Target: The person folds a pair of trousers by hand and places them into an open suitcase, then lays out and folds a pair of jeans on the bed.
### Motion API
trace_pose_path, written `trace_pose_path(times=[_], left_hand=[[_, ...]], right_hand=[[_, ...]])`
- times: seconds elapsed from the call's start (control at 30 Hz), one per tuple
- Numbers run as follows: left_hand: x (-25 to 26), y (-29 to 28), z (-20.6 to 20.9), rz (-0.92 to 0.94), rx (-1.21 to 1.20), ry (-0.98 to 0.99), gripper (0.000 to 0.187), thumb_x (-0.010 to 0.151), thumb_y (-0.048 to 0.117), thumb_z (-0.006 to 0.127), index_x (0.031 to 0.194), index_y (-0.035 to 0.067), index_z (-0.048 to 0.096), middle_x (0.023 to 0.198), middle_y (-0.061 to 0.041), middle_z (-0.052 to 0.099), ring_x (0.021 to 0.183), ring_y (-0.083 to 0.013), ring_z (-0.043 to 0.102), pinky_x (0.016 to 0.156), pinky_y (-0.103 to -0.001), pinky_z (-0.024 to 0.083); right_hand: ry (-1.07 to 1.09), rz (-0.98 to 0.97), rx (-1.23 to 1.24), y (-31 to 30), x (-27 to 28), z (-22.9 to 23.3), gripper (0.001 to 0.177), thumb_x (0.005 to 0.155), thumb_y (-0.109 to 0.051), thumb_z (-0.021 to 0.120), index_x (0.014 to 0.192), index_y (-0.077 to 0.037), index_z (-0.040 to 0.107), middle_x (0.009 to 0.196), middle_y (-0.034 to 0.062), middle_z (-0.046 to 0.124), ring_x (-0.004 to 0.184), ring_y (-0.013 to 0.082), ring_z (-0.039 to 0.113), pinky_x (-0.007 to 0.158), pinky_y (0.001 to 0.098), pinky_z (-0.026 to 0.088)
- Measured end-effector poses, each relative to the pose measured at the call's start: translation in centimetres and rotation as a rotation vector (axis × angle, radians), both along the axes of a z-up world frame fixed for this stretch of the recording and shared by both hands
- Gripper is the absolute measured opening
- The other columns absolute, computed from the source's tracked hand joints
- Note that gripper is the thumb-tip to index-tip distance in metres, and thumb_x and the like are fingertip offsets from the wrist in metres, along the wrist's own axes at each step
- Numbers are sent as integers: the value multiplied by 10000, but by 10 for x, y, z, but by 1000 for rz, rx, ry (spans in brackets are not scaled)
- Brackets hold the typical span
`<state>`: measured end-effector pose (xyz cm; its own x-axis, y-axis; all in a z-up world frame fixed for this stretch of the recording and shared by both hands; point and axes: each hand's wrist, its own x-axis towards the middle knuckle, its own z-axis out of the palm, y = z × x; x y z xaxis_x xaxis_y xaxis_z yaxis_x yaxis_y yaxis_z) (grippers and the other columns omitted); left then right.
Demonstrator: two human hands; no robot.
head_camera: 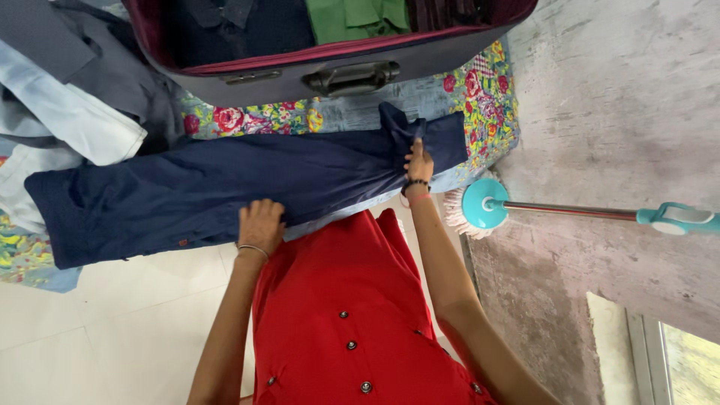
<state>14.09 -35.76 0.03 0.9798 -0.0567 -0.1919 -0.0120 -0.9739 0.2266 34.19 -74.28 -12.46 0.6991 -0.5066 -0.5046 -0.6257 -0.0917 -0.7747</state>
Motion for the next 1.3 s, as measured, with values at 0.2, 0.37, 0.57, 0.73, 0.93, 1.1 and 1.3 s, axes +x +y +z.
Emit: trace_pose_path(times=[0.2, 0.37, 0.57, 0.73, 0.93, 1.1, 1.3], left_hand=[[30, -51, -36, -247, -1, -108, 371, 820, 202, 723, 1172, 127, 634, 1168, -73, 628, 1112, -277, 587, 942, -458, 451], [40, -61, -57, -221, 105, -165, 230, 871, 158, 684, 1095, 123, 646, 1187, -74, 658, 1064, -270, 632, 876, -441, 500], [40, -65, -10, -204, -59, -102, 165, 856, 197, 675, 977, 86, 660, 1030, -90, 680, 998, -279, 646, 861, -432, 500], [41, -78, 0, -240, -103, -120, 212, 800, 191, 682, 972, 75, 638, 1008, -99, 674, 962, -281, 641, 839, -437, 493], [42, -81, -37, -255, 34, -44, 238, 786, 171, 681, 1004, 86, 639, 1072, -98, 686, 1000, -278, 648, 872, -446, 498], [44, -83, -27, -264, 19, 58, 256, 792, 187, 688, 1017, 79, 634, 1092, -101, 679, 1040, -280, 638, 886, -439, 499], [45, -85, -20, -243, 20, 118, 289, 766, 198, 698, 1019, 78, 629, 1092, -100, 670, 1039, -283, 630, 876, -443, 499]], right_hand=[[64, 209, -601, -3, 46, 17, 734, 891, -730, 682, 738, -20, 785, 647, 107, 643, 602, 227, 575, 594, 354, 421], [-7, 218, -357, 11, 49, 53, 434, 783, -473, 815, 751, -40, 795, 620, 96, 676, 532, 168, 610, 578, 332, 496], [-394, -94, 290, -40, 45, 45, 177, 868, -228, 759, 842, -58, 714, 671, 6, 569, 546, 128, 524, 515, 322, 508], [-284, -433, 571, -102, -2, 10, 130, 859, -175, 652, 962, -96, 664, 873, 39, 642, 771, 196, 607, 680, 397, 509], [-219, -529, 881, -125, 2, -6, 181, 883, -172, 604, 1041, -90, 633, 1061, 92, 706, 993, 279, 674, 877, 485, 509], [-231, -565, 749, -139, 4, -9, 209, 845, -65, 703, 1022, -117, 604, 971, 44, 634, 940, 257, 638, 809, 463, 500], [-117, -484, 668, -136, 4, -14, 320, 806, -49, 752, 1078, -112, 596, 943, 32, 610, 907, 261, 639, 701, 445, 552]])
